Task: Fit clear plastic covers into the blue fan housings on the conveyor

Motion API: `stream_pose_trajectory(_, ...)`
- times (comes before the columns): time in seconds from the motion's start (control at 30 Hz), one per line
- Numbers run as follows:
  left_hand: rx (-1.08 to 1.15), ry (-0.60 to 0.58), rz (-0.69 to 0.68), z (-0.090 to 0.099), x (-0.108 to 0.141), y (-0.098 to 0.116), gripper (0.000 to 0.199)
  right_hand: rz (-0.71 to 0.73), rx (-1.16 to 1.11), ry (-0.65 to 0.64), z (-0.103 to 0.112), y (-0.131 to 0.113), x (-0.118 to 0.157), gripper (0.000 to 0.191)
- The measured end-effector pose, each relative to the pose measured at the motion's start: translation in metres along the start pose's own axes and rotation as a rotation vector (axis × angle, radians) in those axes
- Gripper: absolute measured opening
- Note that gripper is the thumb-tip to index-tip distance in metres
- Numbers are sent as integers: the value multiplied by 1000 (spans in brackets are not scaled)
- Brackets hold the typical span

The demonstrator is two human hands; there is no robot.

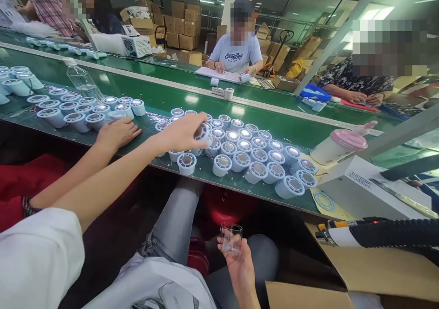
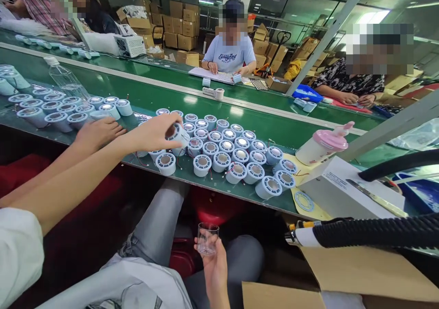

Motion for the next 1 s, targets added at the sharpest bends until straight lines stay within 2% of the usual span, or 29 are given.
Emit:
stream_pose_trajectory(0.03,170,57,104,0,9,-1,44,69,103,-35,-3,-8,2,40)
stream_pose_trajectory(0.07,377,63,205,-6,21,0,43,161,240,-81,-8,-19,5,37)
stream_pose_trajectory(0.1,611,9,292,-20,33,3,43,275,411,-134,-15,-33,10,33)
stream_pose_trajectory(0.13,836,-109,365,-38,45,9,45,403,608,-192,-24,-47,15,31)
stream_pose_trajectory(0.2,1121,-441,423,-78,70,30,46,665,1028,-285,-45,-74,28,39)
stream_pose_trajectory(0.27,1183,-735,393,-108,90,52,38,870,1400,-284,-64,-96,37,51)
stream_pose_trajectory(0.33,1082,-906,302,-125,100,70,30,986,1667,-205,-76,-112,40,54)
stream_pose_trajectory(0.37,991,-925,221,-128,101,77,26,1003,1762,-155,-79,-117,40,52)
stream_pose_trajectory(0.43,782,-837,35,-127,96,86,22,947,1872,-97,-78,-122,37,43)
stream_pose_trajectory(0.5,630,-689,-87,-124,91,91,21,815,1853,-102,-72,-123,35,30)
stream_pose_trajectory(0.53,599,-636,-101,-124,90,91,21,732,1801,-120,-69,-123,35,25)
stream_pose_trajectory(0.63,656,-537,-55,-129,92,87,26,509,1532,-181,-62,-124,37,13)
stream_pose_trajectory(0.7,733,-473,-41,-134,96,83,41,434,1352,-187,-61,-126,38,8)
stream_pose_trajectory(0.77,775,-417,-58,-140,100,79,56,407,1207,-157,-62,-129,38,18)
stream_pose_trajectory(0.87,755,-360,-127,-147,105,74,62,363,1025,-83,-60,-132,34,27)
stream_pose_trajectory(1.0,803,-393,-172,-154,109,72,67,281,852,3,-54,-132,28,30)
Point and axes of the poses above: each hand's wrist, its own x-axis away from the middle knuckle, its own z-axis out of the back of the hand, y = z × x, the point moved 4 cm from there along -x, towards the middle knuckle
